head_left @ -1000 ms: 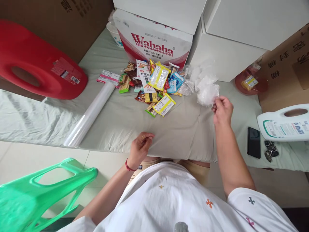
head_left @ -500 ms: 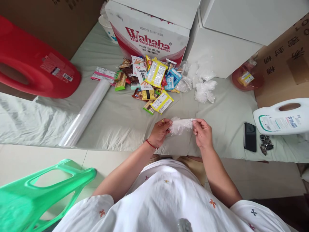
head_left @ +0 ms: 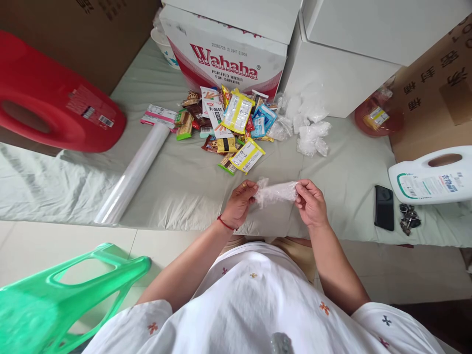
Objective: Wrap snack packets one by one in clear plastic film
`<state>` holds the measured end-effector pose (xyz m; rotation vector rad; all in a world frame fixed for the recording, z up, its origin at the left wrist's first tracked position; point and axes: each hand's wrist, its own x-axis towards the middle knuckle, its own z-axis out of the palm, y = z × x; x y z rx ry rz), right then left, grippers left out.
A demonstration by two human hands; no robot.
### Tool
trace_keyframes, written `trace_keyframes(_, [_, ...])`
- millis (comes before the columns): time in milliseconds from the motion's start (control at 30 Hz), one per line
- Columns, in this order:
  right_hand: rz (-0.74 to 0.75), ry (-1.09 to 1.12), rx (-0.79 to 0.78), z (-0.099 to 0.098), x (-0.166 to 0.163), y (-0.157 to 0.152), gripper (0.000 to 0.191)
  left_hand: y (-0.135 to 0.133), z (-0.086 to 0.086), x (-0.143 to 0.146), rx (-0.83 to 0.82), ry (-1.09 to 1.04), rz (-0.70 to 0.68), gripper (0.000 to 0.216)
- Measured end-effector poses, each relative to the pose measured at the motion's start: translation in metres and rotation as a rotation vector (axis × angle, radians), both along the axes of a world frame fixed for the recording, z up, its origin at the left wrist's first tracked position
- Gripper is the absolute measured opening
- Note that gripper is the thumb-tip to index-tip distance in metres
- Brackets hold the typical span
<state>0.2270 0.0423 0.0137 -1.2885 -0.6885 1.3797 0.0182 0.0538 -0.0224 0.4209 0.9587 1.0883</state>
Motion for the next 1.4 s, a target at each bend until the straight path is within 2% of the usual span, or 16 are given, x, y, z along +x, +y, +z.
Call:
trace_keyframes(133, [-0.004, 0.016, 0.036, -0.004, 0.009, -0.006, 0.021, 0.001, 0.0, -0.007, -0.025, -0.087, 0.066, 0.041])
trace_keyframes(300, [-0.146, 0.084, -0.012, -0.008, 0.031, -0.017, 0.02, 0.01, 0.002, -0.011, -0.071, -0.159, 0.087, 0.043])
trace_keyframes(400, [-0.228, 0.119, -0.041, -0.01, 0.043, -0.025, 0.022, 0.038, 0.014, 0.007, -0.034, -0.199, 0.05, 0.041])
trace_keyframes(500, [-0.264, 0.133, -0.06, -0.013, 0.051, -0.034, 0.023, 0.082, 0.036, 0.033, 0.059, -0.207, 0.016, 0.033])
trace_keyframes(567, [-0.278, 0.144, -0.053, -0.014, 0.054, -0.04, 0.024, 0.105, 0.05, 0.044, 0.056, -0.132, -0.003, 0.028])
trace_keyframes(633, [-0.281, 0.172, -0.036, -0.014, 0.056, -0.045, 0.025, 0.11, 0.058, 0.047, 0.074, 0.017, 0.007, 0.029])
trace_keyframes(733, [-0.255, 0.252, -0.022, -0.015, 0.054, -0.047, 0.029, 0.08, 0.051, 0.044, 0.152, 0.136, -0.043, 0.035])
trace_keyframes(867, [-0.156, 0.282, -0.042, -0.016, 0.038, -0.04, 0.032, 0.014, 0.029, 0.036, -0.156, -0.078, -0.405, 0.057])
trace_keyframes(933, [-0.092, 0.214, -0.058, -0.016, 0.029, -0.035, 0.032, -0.007, 0.023, 0.032, -0.223, -0.224, -0.557, 0.061])
trace_keyframes(967, [-0.062, 0.153, -0.062, -0.015, 0.026, -0.032, 0.032, -0.012, 0.022, 0.028, -0.218, -0.259, -0.579, 0.058])
trace_keyframes(1000, [-0.037, 0.082, -0.061, -0.014, 0.025, -0.031, 0.032, -0.013, 0.021, 0.024, -0.195, -0.259, -0.559, 0.054])
trace_keyframes(1100, [0.008, -0.088, -0.071, -0.011, 0.027, -0.029, 0.033, -0.003, 0.02, 0.009, -0.104, -0.088, -0.347, 0.049])
trace_keyframes(1167, [0.011, -0.104, -0.115, -0.012, 0.029, -0.031, 0.035, 0.008, 0.02, 0.0, -0.067, 0.011, -0.221, 0.052])
trace_keyframes(1267, [-0.06, -0.03, -0.19, -0.018, 0.027, -0.035, 0.04, 0.012, 0.018, -0.01, -0.074, 0.009, -0.089, 0.052])
trace_keyframes(1333, [-0.146, 0.049, -0.21, -0.023, 0.021, -0.036, 0.043, 0.003, 0.016, -0.011, -0.142, -0.013, -0.083, 0.052])
trace_keyframes(1400, [-0.216, 0.118, -0.218, -0.028, 0.012, -0.036, 0.045, -0.013, 0.015, -0.009, -0.225, 0.005, -0.181, 0.054])
